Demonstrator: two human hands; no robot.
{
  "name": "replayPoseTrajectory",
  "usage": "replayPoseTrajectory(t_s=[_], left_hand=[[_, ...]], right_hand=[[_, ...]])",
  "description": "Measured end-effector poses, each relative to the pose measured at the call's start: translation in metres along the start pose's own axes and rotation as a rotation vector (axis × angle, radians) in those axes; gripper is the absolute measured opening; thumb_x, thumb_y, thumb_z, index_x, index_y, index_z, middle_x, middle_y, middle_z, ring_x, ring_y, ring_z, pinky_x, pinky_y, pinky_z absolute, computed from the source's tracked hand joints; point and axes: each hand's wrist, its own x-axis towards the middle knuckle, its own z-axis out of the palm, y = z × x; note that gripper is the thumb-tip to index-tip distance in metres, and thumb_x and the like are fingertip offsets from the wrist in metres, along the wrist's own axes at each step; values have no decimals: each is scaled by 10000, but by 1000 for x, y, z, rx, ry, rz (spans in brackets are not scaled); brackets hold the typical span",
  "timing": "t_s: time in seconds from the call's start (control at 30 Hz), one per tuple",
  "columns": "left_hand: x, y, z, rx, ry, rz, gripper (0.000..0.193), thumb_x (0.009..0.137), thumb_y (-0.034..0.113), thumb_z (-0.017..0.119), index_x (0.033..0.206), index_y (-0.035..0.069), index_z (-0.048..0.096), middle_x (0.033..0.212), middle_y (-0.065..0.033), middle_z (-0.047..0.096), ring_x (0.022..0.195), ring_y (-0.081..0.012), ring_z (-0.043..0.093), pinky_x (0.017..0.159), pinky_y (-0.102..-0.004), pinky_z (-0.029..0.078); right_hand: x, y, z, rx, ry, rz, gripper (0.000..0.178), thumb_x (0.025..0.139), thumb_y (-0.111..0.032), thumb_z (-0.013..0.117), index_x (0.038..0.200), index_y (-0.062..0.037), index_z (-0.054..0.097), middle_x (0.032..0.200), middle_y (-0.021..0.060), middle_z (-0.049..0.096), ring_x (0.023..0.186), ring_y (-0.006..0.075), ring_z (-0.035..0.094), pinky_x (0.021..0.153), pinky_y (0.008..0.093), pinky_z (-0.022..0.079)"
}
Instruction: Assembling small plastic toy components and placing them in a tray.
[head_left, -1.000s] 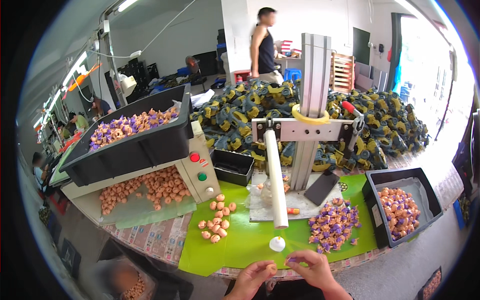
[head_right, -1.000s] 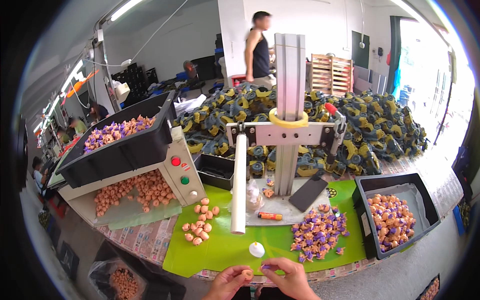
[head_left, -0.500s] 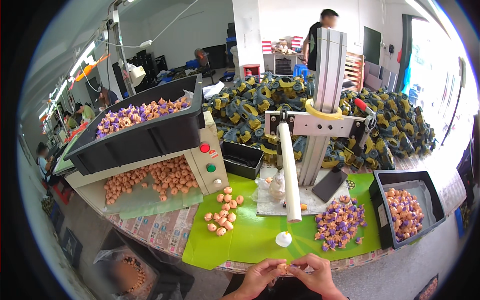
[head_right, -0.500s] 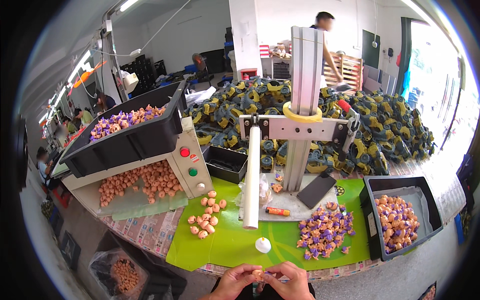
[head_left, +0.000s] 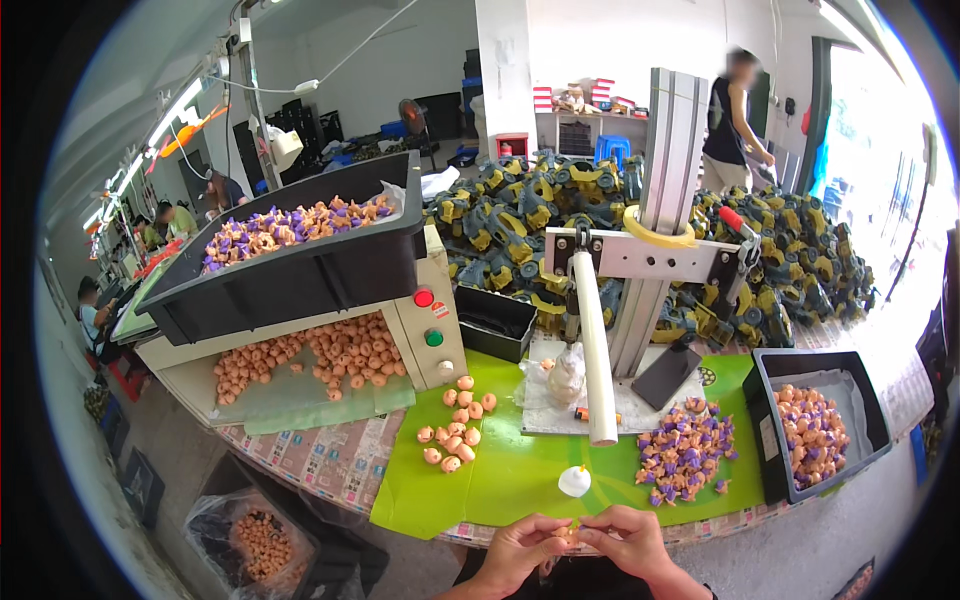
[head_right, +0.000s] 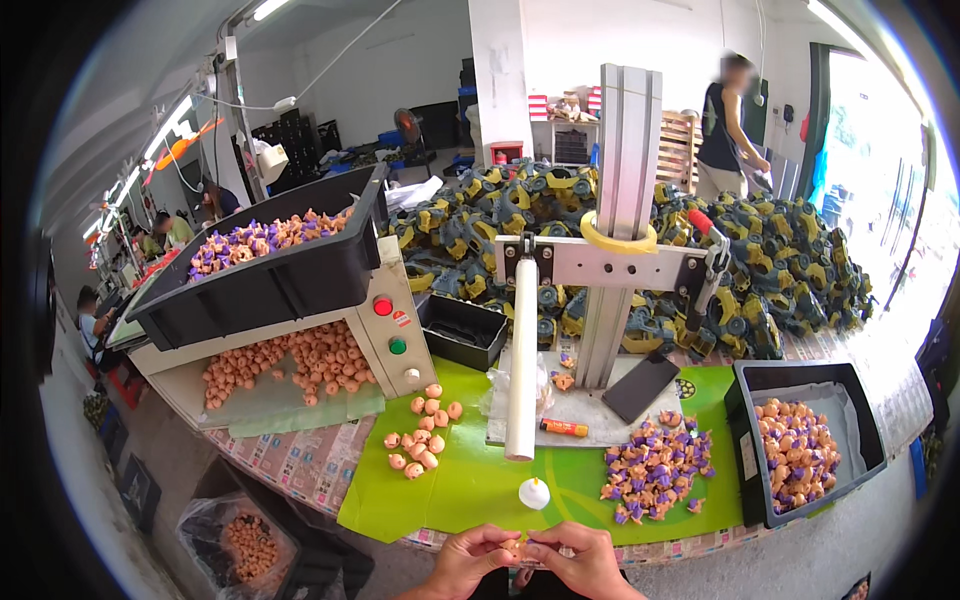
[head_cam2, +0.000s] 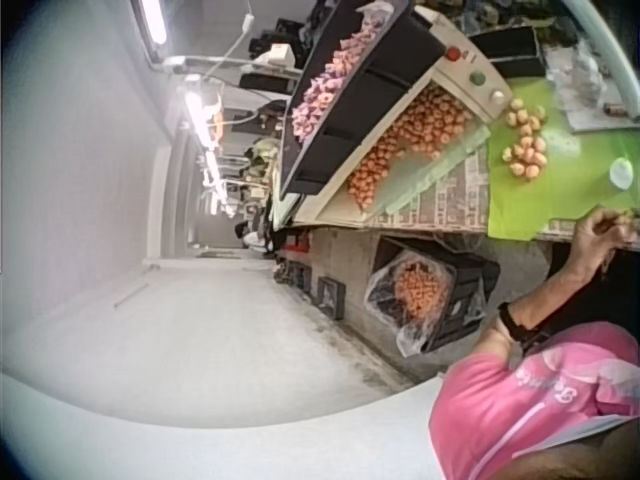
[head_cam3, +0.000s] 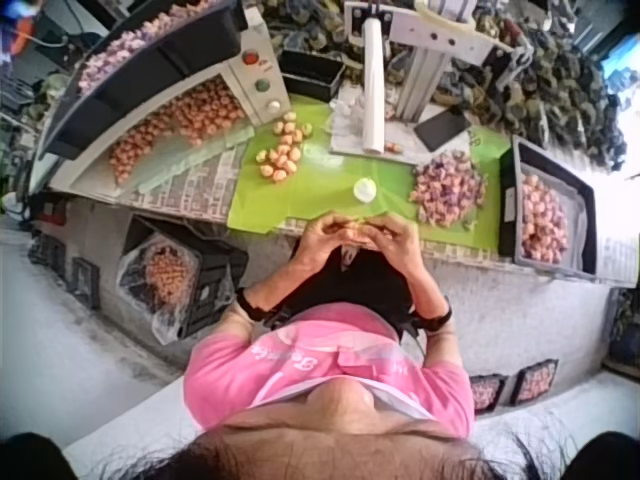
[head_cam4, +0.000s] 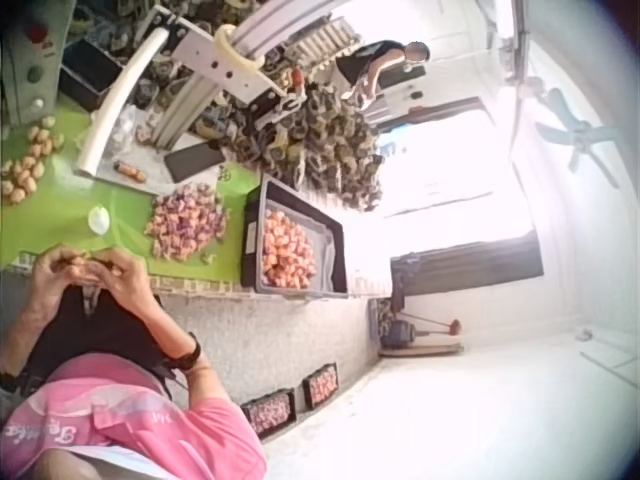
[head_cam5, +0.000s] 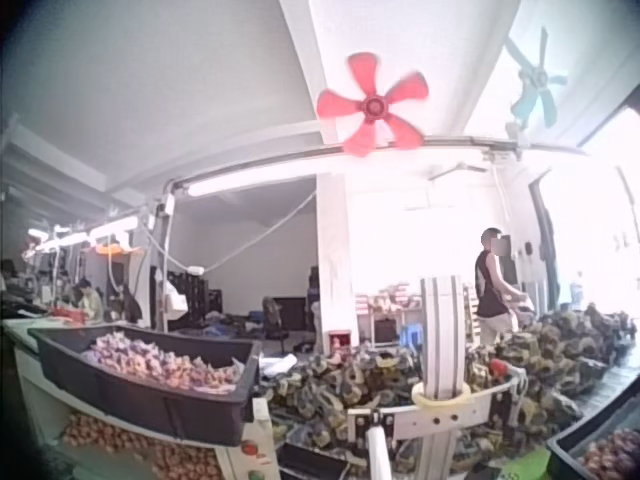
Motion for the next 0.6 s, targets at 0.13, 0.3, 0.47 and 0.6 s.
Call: replayPoseTrajectory(t_s=[0.13,0.3,0.47,0.6], left_hand=[[0,27,4,-136,-38,-85,268,878,128,697,1091,19,579,948,-49,638,865,-143,633,791,-281,519],[-3,36,-14,-122,-27,12,233,912,166,657,1097,46,580,971,-30,625,871,-130,610,797,-272,499],[-6,56,-14,-130,-27,22,175,935,179,627,1071,72,597,977,-8,617,896,-114,593,799,-262,474],[-7,56,-29,-109,0,69,142,935,184,628,1028,78,613,965,0,610,885,-109,584,807,-264,461]], right_hand=[[35,-37,-14,-560,-61,-426,225,780,-111,750,997,-60,723,837,124,688,706,257,644,656,339,507],[110,-132,6,-623,-122,-1115,244,772,-136,722,1005,-65,700,940,49,677,886,243,604,768,369,469],[197,-198,-4,-635,192,-1286,475,835,-131,650,1286,-45,526,1302,169,552,1125,347,536,981,439,399],[231,-203,-3,-572,161,-1058,485,896,-169,614,1344,-42,477,1407,181,454,1212,344,500,1011,426,391]])
